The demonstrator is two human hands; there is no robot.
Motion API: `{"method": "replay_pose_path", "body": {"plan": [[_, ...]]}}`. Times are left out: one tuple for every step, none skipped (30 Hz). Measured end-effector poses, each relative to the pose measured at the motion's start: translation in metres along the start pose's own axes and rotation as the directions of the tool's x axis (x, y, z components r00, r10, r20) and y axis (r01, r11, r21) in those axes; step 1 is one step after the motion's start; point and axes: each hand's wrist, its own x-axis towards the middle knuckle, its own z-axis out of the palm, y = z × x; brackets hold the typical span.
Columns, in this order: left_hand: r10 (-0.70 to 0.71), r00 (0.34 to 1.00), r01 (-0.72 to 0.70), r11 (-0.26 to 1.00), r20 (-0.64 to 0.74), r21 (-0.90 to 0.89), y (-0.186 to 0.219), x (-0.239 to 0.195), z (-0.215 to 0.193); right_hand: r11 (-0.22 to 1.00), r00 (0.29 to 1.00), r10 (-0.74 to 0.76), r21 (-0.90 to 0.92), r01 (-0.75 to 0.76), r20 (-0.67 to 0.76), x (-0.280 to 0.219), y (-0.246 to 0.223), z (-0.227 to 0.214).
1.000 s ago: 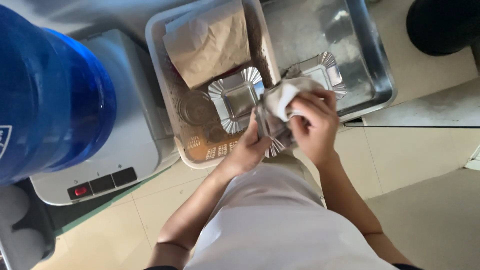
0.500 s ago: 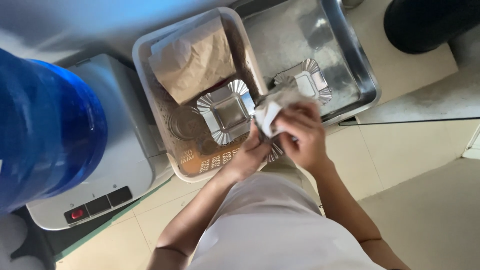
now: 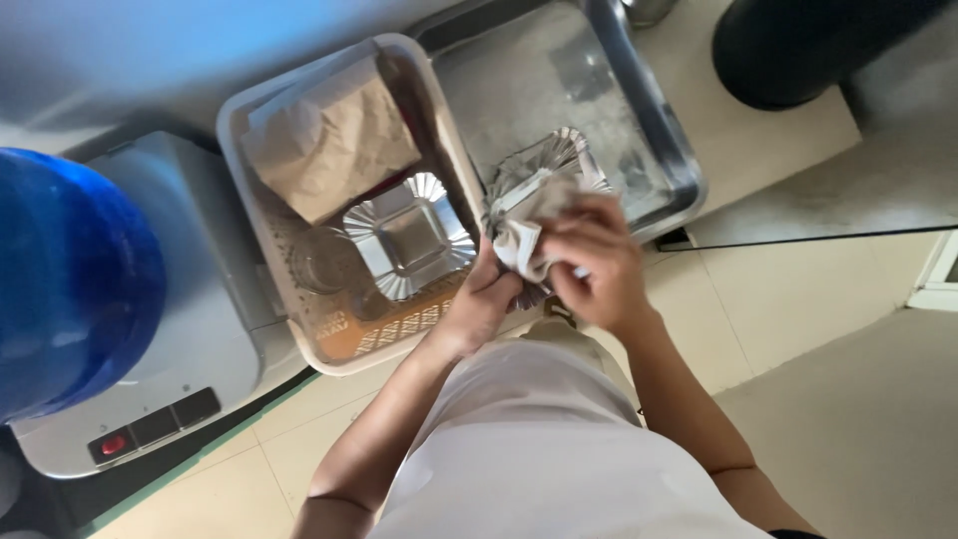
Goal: The recorder is wiping small square aluminum foil tart or pastry containers using a white paper towel to clean them.
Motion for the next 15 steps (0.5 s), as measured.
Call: {"method": "replay_pose_path", "body": {"plan": [[-0.005, 1.000, 0.005, 1.000, 0.003, -0.001, 0.002, 0.002, 0.008, 1.000, 1.000, 0.006, -0.002, -0.006, 0.000, -0.003, 0.006, -0.005], [-0.048, 0.999, 0.048, 0.998, -0.007, 0.050, 0.004, 0.005, 0.017, 0.993, 0.994, 0.093, -0.068, -0.097, -0.059, -0.006, 0.012, -0.010], [-0.089, 0.996, 0.091, 0.991, -0.021, 0.102, 0.007, 0.007, 0.025, 0.973, 0.977, 0.175, -0.128, -0.191, -0.123, -0.009, 0.018, -0.014], [-0.088, 0.996, 0.089, 0.991, -0.019, 0.099, 0.003, 0.012, 0.029, 0.973, 0.977, 0.174, -0.131, -0.190, -0.122, -0.009, 0.020, -0.019], [0.039, 0.998, -0.045, 0.991, 0.048, 0.130, 0.000, 0.016, 0.034, 0.982, 0.988, 0.121, -0.136, -0.134, -0.096, -0.009, 0.021, -0.023], [0.164, 0.980, -0.180, 0.972, 0.114, 0.150, -0.004, 0.018, 0.038, 0.988, 0.996, 0.067, -0.137, -0.075, -0.066, -0.009, 0.021, -0.026], [0.166, 0.980, -0.181, 0.973, 0.110, 0.145, 0.002, 0.019, 0.042, 0.988, 0.996, 0.065, -0.137, -0.073, -0.060, -0.009, 0.019, -0.030], [0.068, 0.996, -0.071, 0.996, 0.064, 0.047, 0.009, 0.018, 0.046, 0.996, 0.999, 0.038, -0.078, -0.039, -0.006, -0.007, 0.016, -0.032], [-0.034, 0.999, 0.035, 0.998, 0.031, -0.057, 0.016, 0.016, 0.048, 1.000, 0.999, 0.008, -0.016, -0.007, 0.047, -0.006, 0.013, -0.033], [-0.028, 0.999, 0.030, 0.998, 0.021, -0.059, 0.008, 0.016, 0.043, 1.000, 0.999, 0.000, -0.009, 0.000, 0.053, -0.008, 0.022, -0.031], [-0.005, 1.000, 0.005, 1.000, -0.023, 0.002, 0.000, 0.015, 0.037, 0.998, 1.000, -0.002, -0.061, 0.003, 0.023, -0.011, 0.031, -0.027], [0.020, 0.998, -0.016, 0.998, -0.067, 0.064, -0.008, 0.013, 0.031, 0.994, 1.000, -0.006, -0.112, 0.005, -0.006, -0.013, 0.039, -0.024], [0.025, 0.997, -0.020, 0.998, -0.078, 0.062, 0.023, 0.009, 0.046, 0.994, 1.000, -0.013, -0.105, 0.013, 0.000, -0.006, 0.037, -0.022], [-0.143, 0.982, 0.123, 0.979, -0.124, -0.162, 0.053, 0.004, 0.060, 0.989, 0.997, 0.067, -0.129, -0.070, -0.022, 0.000, 0.034, -0.019], [-0.311, 0.940, 0.238, 0.891, -0.137, -0.386, 0.083, -0.001, 0.073, 0.977, 0.988, 0.146, -0.151, -0.151, -0.046, 0.006, 0.032, -0.016]]}}
